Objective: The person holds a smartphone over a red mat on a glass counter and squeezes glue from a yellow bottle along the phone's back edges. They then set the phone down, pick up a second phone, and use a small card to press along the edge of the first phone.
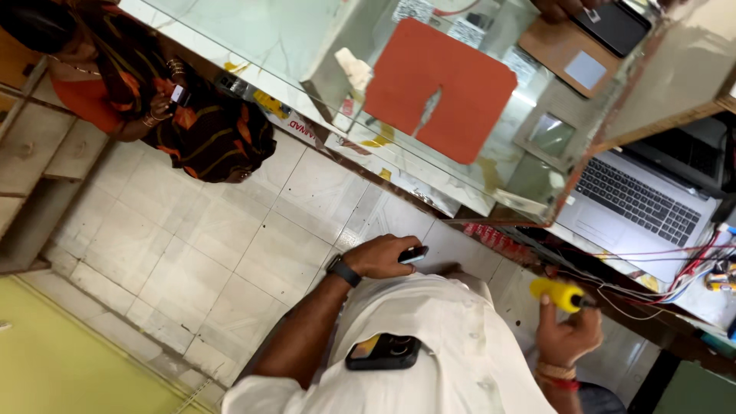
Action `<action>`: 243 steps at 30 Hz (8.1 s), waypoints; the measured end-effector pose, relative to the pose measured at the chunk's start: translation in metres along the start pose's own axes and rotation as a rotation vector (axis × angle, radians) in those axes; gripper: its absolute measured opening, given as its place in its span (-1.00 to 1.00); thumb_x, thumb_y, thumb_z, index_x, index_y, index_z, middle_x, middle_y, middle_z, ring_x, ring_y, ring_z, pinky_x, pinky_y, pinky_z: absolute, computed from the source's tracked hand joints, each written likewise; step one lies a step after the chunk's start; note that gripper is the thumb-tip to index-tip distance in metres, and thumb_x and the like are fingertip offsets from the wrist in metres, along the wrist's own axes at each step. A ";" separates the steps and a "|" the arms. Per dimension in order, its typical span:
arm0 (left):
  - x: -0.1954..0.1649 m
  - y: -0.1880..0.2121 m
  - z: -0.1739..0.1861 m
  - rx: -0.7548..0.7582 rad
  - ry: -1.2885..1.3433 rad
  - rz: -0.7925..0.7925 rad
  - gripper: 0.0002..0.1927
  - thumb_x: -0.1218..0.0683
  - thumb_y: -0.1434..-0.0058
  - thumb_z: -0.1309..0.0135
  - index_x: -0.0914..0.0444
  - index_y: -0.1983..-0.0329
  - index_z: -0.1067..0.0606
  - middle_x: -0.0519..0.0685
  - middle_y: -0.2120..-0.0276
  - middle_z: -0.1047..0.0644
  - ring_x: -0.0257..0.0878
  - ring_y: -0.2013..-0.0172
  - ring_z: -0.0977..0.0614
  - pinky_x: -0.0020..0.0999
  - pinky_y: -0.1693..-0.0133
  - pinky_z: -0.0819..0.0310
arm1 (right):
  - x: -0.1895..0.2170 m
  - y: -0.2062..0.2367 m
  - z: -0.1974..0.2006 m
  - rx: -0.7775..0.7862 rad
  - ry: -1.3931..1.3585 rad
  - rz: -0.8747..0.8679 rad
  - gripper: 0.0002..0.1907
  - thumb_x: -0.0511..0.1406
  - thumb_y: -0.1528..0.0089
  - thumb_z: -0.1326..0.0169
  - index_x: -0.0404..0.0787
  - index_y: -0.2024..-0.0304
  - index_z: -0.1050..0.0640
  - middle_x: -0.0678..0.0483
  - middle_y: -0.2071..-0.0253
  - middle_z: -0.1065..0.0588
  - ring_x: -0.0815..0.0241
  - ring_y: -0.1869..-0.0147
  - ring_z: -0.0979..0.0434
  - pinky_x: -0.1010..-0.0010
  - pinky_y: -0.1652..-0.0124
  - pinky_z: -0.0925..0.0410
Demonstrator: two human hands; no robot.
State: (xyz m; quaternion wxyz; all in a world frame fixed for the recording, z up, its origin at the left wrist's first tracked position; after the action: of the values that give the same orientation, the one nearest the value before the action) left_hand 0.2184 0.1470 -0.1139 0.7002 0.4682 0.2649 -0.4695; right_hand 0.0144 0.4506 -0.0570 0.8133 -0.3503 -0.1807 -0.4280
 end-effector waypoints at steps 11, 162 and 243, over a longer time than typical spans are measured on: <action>0.011 0.064 0.118 -0.540 1.584 -0.552 -0.26 -0.16 -0.30 -0.08 0.35 -0.39 -0.21 0.26 0.03 -0.52 0.16 0.00 -0.63 0.16 -0.14 -0.49 | 0.145 -0.135 -0.115 0.293 -0.937 0.038 -0.64 -0.47 -0.34 -0.05 -0.41 -0.18 -0.37 -0.02 0.01 -0.53 0.15 -0.11 -0.63 0.30 -0.15 -0.52; 0.011 -0.226 0.271 0.469 1.602 -0.055 -0.29 -0.24 -0.42 0.23 0.48 -0.25 -0.36 0.38 -0.10 -0.51 0.23 -0.16 -0.54 0.26 -0.23 -0.39 | 0.373 -0.195 -0.215 -0.159 0.243 -0.135 -0.52 -0.30 -0.09 -0.43 -0.28 -0.04 -0.64 -0.08 0.19 -0.58 0.12 0.29 -0.62 0.36 0.32 -0.46; 0.014 -0.232 0.275 0.424 1.648 -0.105 -0.39 -0.17 -0.36 0.13 0.44 -0.17 -0.40 0.31 -0.04 -0.54 0.20 -0.10 -0.57 0.29 -0.22 -0.40 | 0.404 -0.197 -0.193 -0.089 0.386 0.041 -0.56 -0.50 -0.05 -0.38 -0.04 0.04 -0.70 0.04 0.14 -0.52 0.03 0.07 -0.47 0.22 0.17 -0.39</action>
State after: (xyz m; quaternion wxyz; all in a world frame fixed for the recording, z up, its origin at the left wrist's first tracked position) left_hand -0.0046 -0.1356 -0.1034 0.1589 0.7685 0.6178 -0.0504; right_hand 0.0808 0.0043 0.1312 0.8250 -0.3009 0.0050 -0.4783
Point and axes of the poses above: each hand's wrist, its own y-axis away from the middle knuckle, its own z-axis out of the back of the hand, x = y × z, the point moved 10 cm from there along -y, towards the middle knuckle
